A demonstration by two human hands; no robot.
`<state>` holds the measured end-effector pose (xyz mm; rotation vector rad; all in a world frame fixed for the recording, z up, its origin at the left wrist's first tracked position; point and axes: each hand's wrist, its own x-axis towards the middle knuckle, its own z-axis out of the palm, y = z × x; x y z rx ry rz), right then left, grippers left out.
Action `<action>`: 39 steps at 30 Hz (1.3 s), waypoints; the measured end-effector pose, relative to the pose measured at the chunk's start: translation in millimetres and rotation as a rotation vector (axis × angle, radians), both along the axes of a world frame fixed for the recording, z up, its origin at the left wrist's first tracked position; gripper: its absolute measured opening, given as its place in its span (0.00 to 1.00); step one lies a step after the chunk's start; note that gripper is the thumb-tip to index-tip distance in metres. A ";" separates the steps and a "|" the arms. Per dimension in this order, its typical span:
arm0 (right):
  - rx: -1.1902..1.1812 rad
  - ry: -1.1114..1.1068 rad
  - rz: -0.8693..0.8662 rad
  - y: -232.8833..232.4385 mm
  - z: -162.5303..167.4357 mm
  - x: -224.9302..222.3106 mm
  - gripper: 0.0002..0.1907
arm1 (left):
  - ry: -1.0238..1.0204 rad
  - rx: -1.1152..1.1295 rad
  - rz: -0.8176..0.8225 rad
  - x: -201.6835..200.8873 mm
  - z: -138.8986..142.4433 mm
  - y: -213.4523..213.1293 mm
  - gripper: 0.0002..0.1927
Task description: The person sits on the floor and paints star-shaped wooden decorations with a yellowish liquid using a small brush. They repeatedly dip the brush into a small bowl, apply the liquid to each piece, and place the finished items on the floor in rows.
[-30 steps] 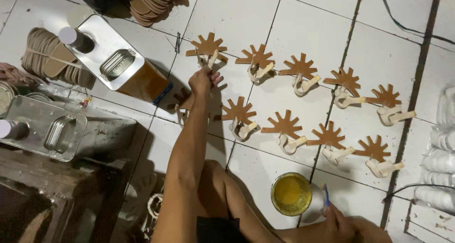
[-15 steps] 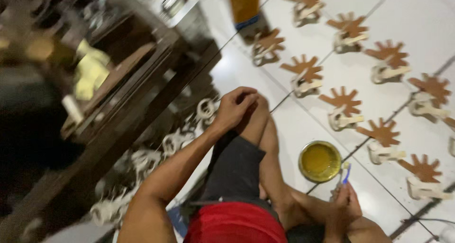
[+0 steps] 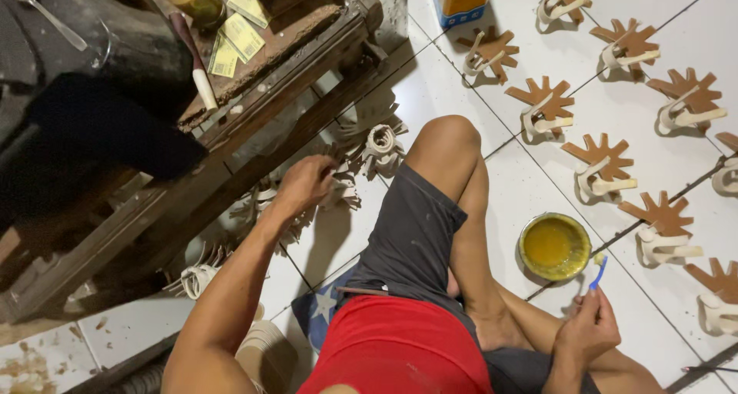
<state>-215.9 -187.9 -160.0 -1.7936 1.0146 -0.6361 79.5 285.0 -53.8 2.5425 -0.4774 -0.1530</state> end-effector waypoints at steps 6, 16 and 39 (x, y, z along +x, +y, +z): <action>0.069 -0.057 0.034 -6.7 -12.7 -7.4 0.13 | 0.137 0.148 0.113 -14.4 17.5 61.9 0.14; 0.113 -0.074 0.000 -10.3 -10.2 -7.4 0.12 | 0.434 0.536 0.203 -19.9 -34.1 125.2 0.15; 0.304 -0.477 0.334 68.3 142.2 65.0 0.18 | 0.584 -0.817 -0.163 -73.2 73.5 -279.7 0.09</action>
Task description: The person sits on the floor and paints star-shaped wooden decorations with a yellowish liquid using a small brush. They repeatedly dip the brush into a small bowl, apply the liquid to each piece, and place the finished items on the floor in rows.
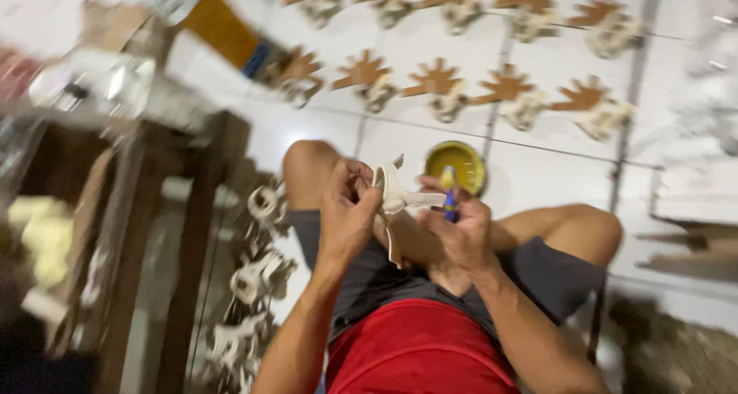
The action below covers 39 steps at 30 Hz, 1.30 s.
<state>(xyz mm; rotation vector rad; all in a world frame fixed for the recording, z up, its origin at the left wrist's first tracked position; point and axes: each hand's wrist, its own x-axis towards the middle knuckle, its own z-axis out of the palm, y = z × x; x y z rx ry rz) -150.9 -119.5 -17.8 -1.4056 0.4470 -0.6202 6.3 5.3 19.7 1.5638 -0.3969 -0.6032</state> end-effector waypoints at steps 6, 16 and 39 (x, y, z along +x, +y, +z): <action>0.230 0.016 -0.187 -38.6 23.0 -29.7 0.08 | -0.351 -0.024 -0.180 -35.5 38.1 -45.1 0.15; 0.198 0.115 -0.220 -47.5 13.3 -45.6 0.09 | 0.226 0.101 -0.609 -29.2 50.0 -57.2 0.13; 0.255 0.119 -0.201 -68.6 -8.5 -61.2 0.02 | -0.059 -0.354 -0.590 -23.1 -14.8 -38.2 0.15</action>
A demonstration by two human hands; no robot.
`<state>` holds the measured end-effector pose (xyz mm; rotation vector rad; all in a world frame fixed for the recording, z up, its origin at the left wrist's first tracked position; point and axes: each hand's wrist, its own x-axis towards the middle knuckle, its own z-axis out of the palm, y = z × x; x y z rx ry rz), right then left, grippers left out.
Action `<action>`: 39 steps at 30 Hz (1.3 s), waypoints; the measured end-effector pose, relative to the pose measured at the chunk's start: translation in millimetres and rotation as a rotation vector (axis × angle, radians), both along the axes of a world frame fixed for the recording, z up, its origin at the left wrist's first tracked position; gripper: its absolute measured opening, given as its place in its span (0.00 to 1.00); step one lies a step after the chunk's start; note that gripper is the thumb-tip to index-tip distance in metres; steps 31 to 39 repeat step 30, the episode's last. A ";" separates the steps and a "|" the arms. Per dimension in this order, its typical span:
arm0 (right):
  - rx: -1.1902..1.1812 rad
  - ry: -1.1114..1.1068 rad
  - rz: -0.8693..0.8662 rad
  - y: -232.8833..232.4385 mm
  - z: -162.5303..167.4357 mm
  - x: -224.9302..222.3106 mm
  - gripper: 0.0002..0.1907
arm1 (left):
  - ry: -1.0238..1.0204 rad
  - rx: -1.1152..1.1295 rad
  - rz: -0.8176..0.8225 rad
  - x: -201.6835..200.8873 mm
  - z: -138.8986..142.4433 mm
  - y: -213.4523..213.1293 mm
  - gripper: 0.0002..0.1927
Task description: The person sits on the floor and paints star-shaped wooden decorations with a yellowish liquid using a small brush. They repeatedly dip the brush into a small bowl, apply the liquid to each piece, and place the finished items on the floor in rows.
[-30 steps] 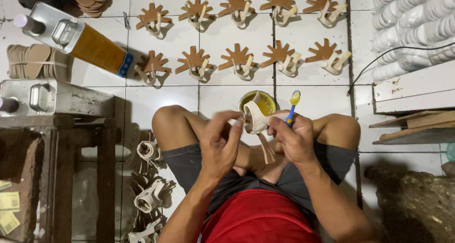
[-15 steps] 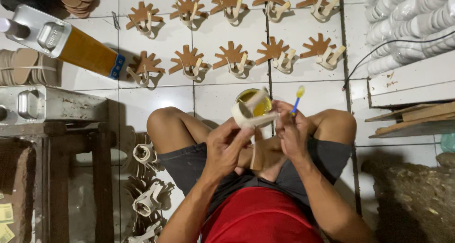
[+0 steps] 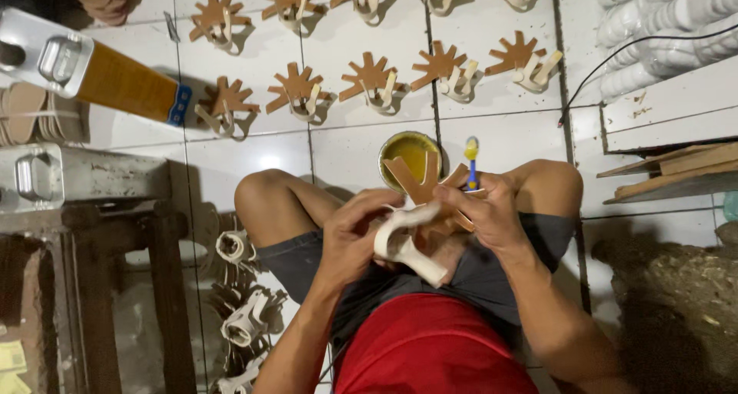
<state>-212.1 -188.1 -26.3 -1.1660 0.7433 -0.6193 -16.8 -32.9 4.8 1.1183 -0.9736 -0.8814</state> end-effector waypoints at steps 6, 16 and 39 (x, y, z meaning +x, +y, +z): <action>-0.019 0.058 0.125 3.0 -0.2 8.6 0.07 | 0.129 0.286 0.070 -3.2 7.5 5.5 0.14; -0.054 0.302 0.253 -31.6 -55.5 35.8 0.15 | 0.244 0.234 0.358 31.8 -25.9 27.0 0.12; -1.124 0.946 0.440 -15.1 -7.6 28.4 0.10 | -0.500 0.109 0.417 46.9 22.1 41.5 0.22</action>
